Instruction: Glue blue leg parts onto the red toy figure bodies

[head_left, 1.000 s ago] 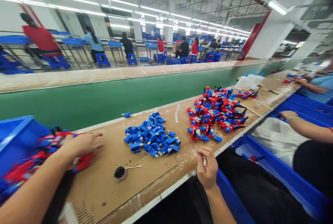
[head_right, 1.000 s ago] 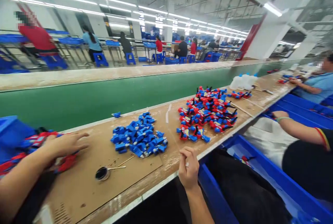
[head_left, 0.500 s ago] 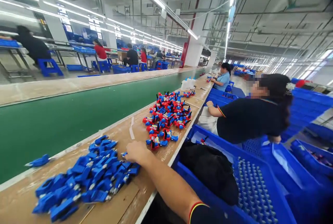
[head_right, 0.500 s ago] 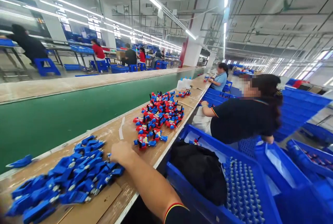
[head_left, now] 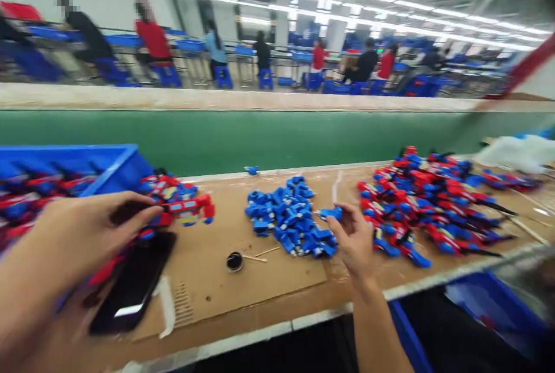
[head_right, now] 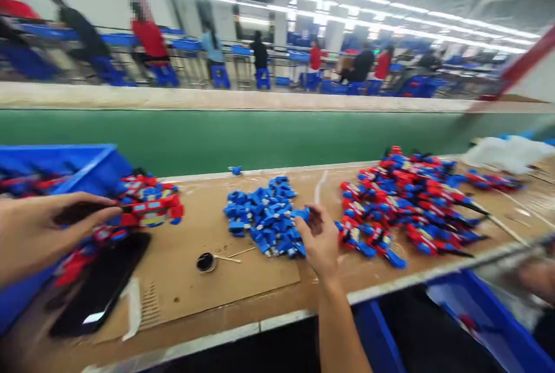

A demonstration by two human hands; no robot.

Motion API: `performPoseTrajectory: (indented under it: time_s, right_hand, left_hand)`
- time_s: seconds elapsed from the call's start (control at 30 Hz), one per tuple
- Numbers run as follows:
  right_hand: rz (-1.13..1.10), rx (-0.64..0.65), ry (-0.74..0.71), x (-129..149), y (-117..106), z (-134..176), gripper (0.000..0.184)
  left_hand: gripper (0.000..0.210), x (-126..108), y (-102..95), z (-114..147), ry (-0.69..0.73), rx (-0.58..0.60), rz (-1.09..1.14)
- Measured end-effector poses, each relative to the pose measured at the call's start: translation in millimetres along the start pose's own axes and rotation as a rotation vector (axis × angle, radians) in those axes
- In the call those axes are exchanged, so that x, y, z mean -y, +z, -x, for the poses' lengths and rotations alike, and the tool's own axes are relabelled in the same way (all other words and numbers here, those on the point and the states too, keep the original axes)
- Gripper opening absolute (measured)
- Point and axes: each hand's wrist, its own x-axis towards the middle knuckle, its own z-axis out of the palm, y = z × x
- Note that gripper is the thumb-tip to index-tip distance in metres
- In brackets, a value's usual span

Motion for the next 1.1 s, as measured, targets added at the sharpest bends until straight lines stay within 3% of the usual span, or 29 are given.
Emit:
performPoseTrajectory:
  time_s: [0.07, 0.2, 0.37, 0.47, 0.57, 0.67, 0.77, 0.8, 0.87, 0.97, 1.03, 1.1]
  right_hand:
    - [-0.166, 0.128, -0.048, 11, 8, 11, 0.032]
    - [-0.026, 0.589, -0.258, 48, 37, 27, 0.027]
    - [0.167, 0.901, -0.550, 69, 86, 20, 0.026]
    - [0.313, 1.007, -0.632, 73, 104, 16, 0.023]
    - [0.400, 1.081, -0.649, 77, 112, 14, 0.026]
    - [0.373, 1.088, -0.613, 77, 112, 10, 0.027]
    - [0.244, 0.995, -0.459, 74, 111, 6, 0.023]
    - [0.218, 0.977, -0.418, 73, 113, 5, 0.022]
    - [0.215, 0.983, -0.382, 70, 118, 5, 0.021]
    - [0.236, 1.018, -0.354, 66, 123, 7, 0.023]
    - [0.194, 0.989, -0.297, 63, 121, 8, 0.023]
    - [0.063, 0.882, -0.202, 58, 113, 11, 0.026]
  left_hand:
    - [0.047, 2, 4.6, 40, -0.055, -0.027, -0.004]
    - [0.029, -9, 30.4, 100, -0.092, -0.142, 0.045]
    - [0.019, -10, 56.0, 134, 0.017, -0.143, 0.131]
    - [0.010, -9, 70.3, 146, 0.084, -0.149, 0.219]
    - [0.008, -5, 79.6, 155, 0.112, -0.096, 0.310]
    - [0.025, 8, 76.5, 155, 0.148, -0.060, 0.418]
    - [0.040, 17, 66.8, 141, -0.035, -0.083, 0.355]
    - [0.039, 17, 64.6, 134, -0.108, -0.046, 0.272]
    - [0.038, 11, 63.4, 120, -0.168, 0.155, 0.081]
    - [0.046, -1, 68.0, 103, -0.101, 0.466, -0.093]
    - [0.047, -4, 71.6, 98, -0.099, 0.527, -0.103]
    - [0.043, 2, 72.5, 99, -0.126, 0.506, -0.019]
